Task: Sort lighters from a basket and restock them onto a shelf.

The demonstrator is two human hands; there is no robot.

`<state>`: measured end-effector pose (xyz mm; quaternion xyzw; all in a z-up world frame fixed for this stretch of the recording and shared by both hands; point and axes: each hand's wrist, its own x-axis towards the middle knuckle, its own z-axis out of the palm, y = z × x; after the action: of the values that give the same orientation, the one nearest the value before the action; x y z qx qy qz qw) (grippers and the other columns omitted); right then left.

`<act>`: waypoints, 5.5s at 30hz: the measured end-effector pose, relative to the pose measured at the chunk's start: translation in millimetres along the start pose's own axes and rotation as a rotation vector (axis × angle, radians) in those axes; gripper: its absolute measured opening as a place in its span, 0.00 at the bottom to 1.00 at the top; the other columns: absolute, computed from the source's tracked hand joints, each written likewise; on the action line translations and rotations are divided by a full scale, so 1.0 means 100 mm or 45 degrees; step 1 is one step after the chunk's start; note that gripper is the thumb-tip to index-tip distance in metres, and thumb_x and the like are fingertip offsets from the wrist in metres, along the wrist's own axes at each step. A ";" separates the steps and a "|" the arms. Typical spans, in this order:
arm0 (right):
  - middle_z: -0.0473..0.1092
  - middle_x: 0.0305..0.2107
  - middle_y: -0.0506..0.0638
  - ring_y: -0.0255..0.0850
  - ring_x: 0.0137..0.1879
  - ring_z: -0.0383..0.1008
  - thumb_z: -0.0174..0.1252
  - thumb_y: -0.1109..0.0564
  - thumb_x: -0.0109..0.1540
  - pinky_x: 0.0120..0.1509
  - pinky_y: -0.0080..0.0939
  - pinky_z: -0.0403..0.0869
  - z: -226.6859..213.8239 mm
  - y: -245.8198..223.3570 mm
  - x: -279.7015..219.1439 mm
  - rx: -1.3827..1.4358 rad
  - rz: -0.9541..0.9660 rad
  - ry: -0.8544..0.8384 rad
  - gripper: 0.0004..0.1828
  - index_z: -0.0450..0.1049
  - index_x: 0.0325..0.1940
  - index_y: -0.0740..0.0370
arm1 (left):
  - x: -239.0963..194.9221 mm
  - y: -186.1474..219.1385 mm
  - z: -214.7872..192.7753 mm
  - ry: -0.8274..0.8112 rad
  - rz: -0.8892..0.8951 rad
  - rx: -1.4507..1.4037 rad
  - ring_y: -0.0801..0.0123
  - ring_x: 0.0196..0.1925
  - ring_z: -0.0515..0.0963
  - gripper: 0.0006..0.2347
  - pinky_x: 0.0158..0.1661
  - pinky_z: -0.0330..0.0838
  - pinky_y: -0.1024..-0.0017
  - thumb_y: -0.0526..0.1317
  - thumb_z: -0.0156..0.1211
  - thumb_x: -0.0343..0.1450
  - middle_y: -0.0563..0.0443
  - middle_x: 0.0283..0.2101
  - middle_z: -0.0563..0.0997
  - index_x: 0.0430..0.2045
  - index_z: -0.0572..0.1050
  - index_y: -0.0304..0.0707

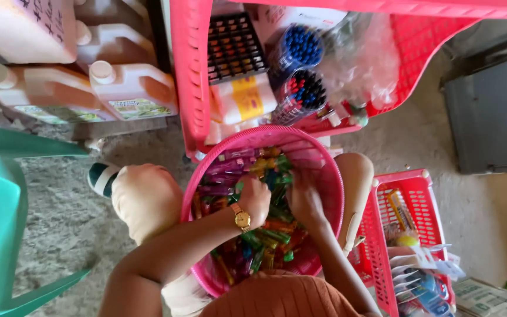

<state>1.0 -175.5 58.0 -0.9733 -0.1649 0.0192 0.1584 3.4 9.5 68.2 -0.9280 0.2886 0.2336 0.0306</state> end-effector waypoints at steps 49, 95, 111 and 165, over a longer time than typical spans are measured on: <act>0.76 0.42 0.50 0.33 0.47 0.76 0.64 0.66 0.62 0.49 0.31 0.76 -1.71 -0.89 0.73 1.419 0.123 0.208 0.35 0.61 0.73 0.62 | -0.04 -0.67 -0.78 0.658 0.276 -2.792 0.75 0.32 0.76 0.16 0.32 0.72 0.74 0.51 0.66 0.73 0.56 0.32 0.78 0.37 0.75 0.35; 0.77 0.51 0.52 0.40 0.46 0.77 0.56 0.65 0.78 0.49 0.37 0.78 -3.34 -1.27 3.20 0.857 -0.941 0.706 0.09 0.73 0.62 0.59 | -0.88 -1.26 -2.79 1.879 0.331 -1.843 0.80 0.24 0.74 0.15 0.24 0.70 0.81 0.36 0.67 0.74 0.51 0.36 0.81 0.52 0.74 0.29; 0.74 0.32 0.53 0.35 0.34 0.67 0.67 0.62 0.64 0.38 0.41 0.68 -3.85 -1.48 2.79 0.948 -0.530 0.575 0.25 0.66 0.63 0.60 | -1.02 -1.40 -2.75 1.589 0.810 -2.241 0.76 0.23 0.70 0.16 0.21 0.62 0.80 0.47 0.52 0.78 0.50 0.37 0.76 0.54 0.69 0.35; 0.75 0.41 0.51 0.35 0.47 0.76 0.67 0.54 0.65 0.51 0.38 0.76 -3.33 -1.54 2.14 0.568 -1.072 0.321 0.14 0.77 0.49 0.64 | -0.93 -1.26 -2.76 1.697 0.196 -1.449 0.83 0.17 0.70 0.12 0.20 0.64 0.79 0.41 0.56 0.78 0.57 0.17 0.73 0.51 0.77 0.32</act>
<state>184.7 -68.1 425.9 -0.7594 -0.5152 -0.1296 0.3756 119.5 109.7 345.7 -0.7236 0.1479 -0.2471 -0.6273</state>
